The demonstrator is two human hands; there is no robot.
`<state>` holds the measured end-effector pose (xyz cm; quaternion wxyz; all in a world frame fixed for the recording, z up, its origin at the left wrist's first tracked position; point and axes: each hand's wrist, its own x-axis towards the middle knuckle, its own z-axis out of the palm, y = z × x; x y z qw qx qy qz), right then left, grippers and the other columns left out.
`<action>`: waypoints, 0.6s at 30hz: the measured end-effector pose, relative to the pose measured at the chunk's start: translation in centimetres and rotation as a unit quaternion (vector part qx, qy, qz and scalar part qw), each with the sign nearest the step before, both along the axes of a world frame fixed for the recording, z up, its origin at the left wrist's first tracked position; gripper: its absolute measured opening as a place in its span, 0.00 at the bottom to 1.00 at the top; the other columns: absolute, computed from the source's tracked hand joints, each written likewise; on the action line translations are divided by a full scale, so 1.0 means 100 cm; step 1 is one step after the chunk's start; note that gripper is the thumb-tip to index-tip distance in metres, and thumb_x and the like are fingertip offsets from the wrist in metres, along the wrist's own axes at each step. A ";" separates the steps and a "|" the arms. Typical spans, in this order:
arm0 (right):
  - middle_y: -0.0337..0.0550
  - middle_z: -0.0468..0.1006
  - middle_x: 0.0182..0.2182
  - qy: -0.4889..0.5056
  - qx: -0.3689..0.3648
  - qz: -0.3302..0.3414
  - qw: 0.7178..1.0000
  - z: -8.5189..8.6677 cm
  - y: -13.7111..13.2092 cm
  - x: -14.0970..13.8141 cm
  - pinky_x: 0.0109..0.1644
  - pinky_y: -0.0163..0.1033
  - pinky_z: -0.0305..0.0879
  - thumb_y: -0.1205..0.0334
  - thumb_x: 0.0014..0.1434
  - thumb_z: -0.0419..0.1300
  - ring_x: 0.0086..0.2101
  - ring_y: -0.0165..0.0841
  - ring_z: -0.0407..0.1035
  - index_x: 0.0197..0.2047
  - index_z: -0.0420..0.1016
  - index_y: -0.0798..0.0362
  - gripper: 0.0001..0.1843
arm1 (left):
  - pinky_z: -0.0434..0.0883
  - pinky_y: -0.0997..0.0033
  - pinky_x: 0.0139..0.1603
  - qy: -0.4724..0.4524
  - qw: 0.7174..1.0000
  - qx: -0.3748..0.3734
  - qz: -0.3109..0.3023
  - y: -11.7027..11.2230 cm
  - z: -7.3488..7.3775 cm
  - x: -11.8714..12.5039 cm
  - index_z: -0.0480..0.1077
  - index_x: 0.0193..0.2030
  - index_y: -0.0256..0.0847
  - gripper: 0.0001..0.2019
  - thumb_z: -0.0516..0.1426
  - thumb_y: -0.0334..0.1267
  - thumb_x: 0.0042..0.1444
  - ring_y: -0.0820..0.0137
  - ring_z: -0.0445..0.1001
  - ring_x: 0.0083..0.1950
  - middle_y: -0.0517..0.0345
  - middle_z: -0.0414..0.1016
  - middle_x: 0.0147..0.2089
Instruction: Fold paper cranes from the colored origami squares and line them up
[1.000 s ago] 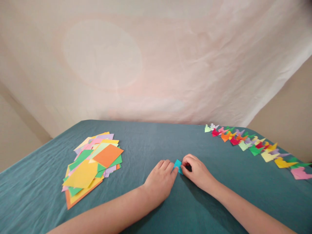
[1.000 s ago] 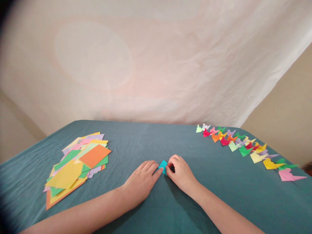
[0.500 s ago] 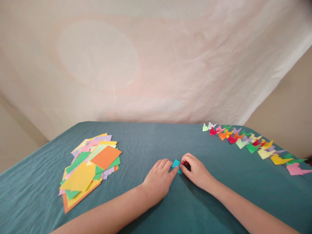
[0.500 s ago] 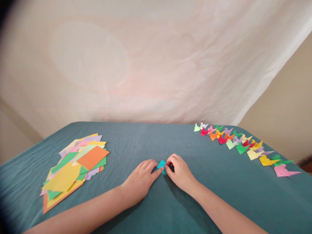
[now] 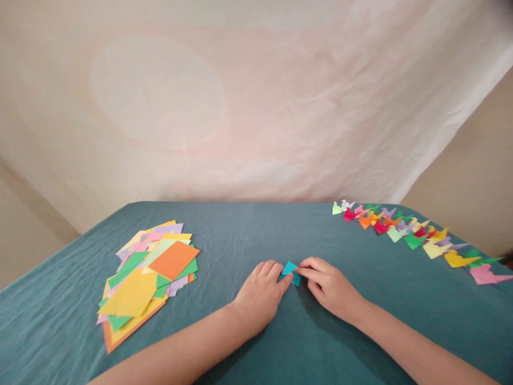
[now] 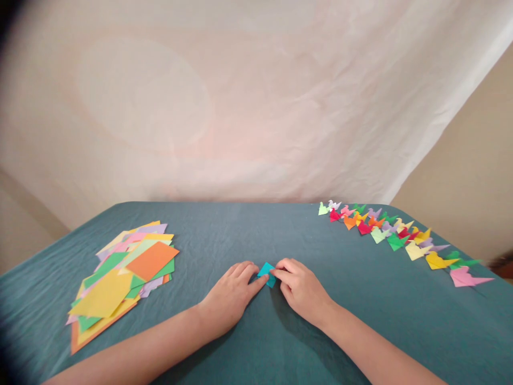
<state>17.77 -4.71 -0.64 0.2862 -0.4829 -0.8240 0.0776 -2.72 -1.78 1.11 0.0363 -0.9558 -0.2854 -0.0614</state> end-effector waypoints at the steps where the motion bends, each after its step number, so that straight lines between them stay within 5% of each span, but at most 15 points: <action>1: 0.44 0.71 0.36 -0.008 0.007 -0.002 1.000 0.000 0.000 -0.001 0.43 0.40 0.65 0.78 0.54 0.47 0.37 0.33 0.66 0.42 0.74 0.51 0.21 | 0.60 0.59 0.54 0.001 1.000 0.000 -0.002 0.000 0.000 0.000 0.59 0.57 0.44 0.19 0.49 0.31 0.59 0.61 0.60 0.54 0.51 0.62 0.50; 18: 0.49 0.72 0.36 -0.198 0.099 -0.003 0.975 -0.007 -0.004 -0.006 0.41 0.42 0.66 0.72 0.59 0.51 0.37 0.37 0.65 0.41 0.74 0.57 0.11 | 0.60 0.59 0.53 0.007 1.000 0.012 0.004 -0.001 -0.002 0.001 0.58 0.57 0.43 0.19 0.48 0.31 0.59 0.62 0.61 0.53 0.49 0.63 0.51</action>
